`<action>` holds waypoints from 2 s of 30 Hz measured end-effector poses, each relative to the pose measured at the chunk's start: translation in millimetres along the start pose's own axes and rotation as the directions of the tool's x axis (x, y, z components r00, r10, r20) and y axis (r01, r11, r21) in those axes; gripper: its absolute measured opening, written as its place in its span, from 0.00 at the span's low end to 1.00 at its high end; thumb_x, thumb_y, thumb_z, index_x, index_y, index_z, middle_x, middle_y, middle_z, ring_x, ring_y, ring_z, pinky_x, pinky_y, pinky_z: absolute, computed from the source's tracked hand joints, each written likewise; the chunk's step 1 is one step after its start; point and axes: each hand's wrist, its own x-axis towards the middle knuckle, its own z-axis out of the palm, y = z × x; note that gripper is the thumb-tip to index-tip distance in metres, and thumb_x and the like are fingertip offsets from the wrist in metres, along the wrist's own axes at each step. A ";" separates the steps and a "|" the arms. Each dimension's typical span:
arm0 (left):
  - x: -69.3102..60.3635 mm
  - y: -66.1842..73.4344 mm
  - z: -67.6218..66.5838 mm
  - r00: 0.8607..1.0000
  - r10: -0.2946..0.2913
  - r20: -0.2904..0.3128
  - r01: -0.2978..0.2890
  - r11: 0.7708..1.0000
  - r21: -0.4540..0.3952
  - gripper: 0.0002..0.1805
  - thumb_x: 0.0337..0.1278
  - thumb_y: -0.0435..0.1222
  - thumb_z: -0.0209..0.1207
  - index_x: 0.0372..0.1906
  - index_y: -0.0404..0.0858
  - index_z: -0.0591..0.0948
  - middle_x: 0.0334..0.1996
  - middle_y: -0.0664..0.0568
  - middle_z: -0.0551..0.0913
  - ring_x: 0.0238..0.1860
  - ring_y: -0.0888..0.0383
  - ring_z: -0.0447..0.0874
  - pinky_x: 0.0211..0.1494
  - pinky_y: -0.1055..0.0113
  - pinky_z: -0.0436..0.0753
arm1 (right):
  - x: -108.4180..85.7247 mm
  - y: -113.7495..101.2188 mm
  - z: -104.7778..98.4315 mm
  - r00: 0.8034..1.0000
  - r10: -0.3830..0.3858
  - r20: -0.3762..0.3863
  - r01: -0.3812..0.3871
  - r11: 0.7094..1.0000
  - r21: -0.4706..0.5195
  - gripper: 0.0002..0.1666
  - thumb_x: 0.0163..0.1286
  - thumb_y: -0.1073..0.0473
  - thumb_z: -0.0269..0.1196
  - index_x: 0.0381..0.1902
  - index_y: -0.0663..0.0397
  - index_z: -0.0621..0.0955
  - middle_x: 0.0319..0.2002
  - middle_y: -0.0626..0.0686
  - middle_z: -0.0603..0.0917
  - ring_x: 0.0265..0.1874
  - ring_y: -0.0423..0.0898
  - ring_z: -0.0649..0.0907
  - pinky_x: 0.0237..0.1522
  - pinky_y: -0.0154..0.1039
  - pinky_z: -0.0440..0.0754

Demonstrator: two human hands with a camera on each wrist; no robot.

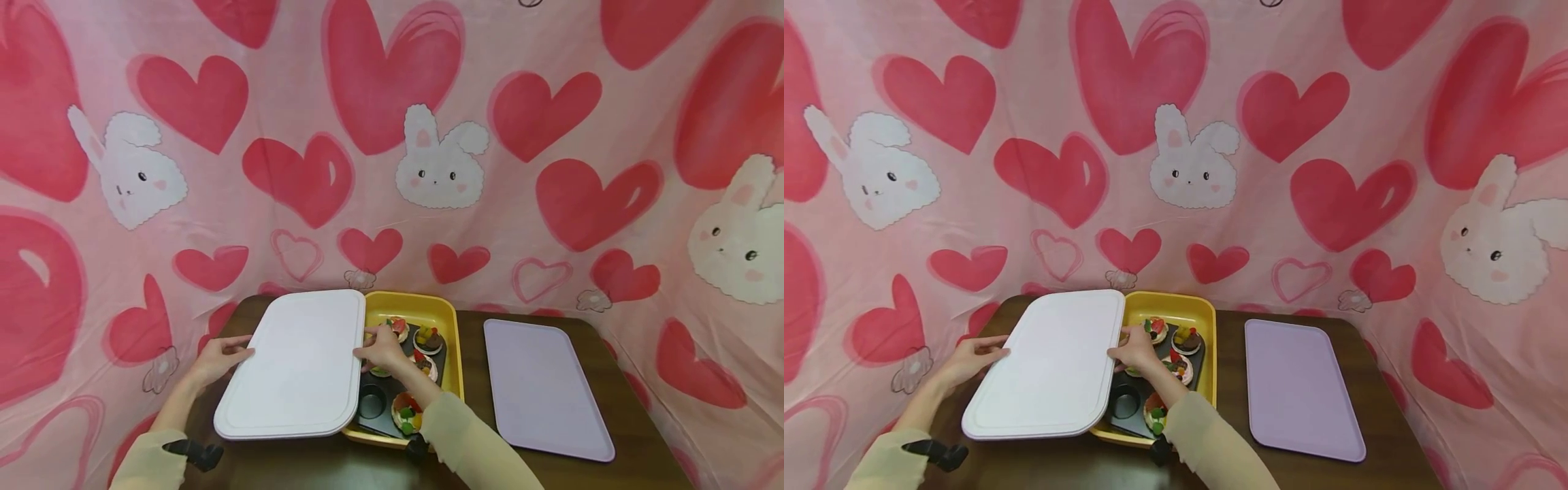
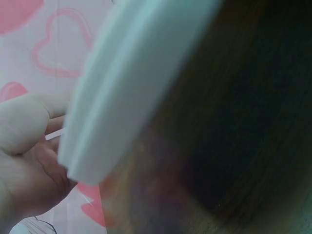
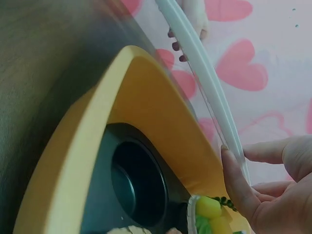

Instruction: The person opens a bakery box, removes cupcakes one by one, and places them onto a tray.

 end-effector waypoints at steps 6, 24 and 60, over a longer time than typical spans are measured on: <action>0.0 -1.7 -0.4 0.996 0.067 -0.058 -0.063 0.997 0.053 0.33 0.76 0.36 0.67 0.75 0.20 0.73 0.43 0.38 0.89 0.37 0.56 0.83 0.34 0.68 0.85 | -0.1 -0.4 6.6 1.000 -0.005 0.001 0.005 1.000 -0.006 0.38 0.67 0.75 0.71 0.75 0.73 0.76 0.40 0.69 0.93 0.30 0.60 0.95 0.35 0.54 0.95; -8.1 -7.5 4.6 0.964 0.189 -0.189 -0.143 0.962 0.231 0.24 0.76 0.35 0.66 0.69 0.27 0.82 0.56 0.23 0.88 0.45 0.40 0.92 0.40 0.74 0.85 | 39.4 48.5 42.8 0.870 -0.493 0.008 0.384 0.667 -0.638 0.24 0.73 0.56 0.69 0.63 0.60 0.88 0.57 0.60 0.93 0.57 0.55 0.91 0.61 0.50 0.90; -6.3 -78.3 26.7 0.972 0.134 -0.195 -0.043 0.911 0.410 0.38 0.81 0.54 0.57 0.81 0.33 0.71 0.77 0.22 0.69 0.79 0.23 0.64 0.80 0.22 0.64 | 14.5 13.2 90.7 0.967 -0.119 0.226 0.247 0.210 -0.946 0.48 0.81 0.26 0.52 0.83 0.53 0.72 0.81 0.61 0.74 0.87 0.57 0.66 0.92 0.58 0.51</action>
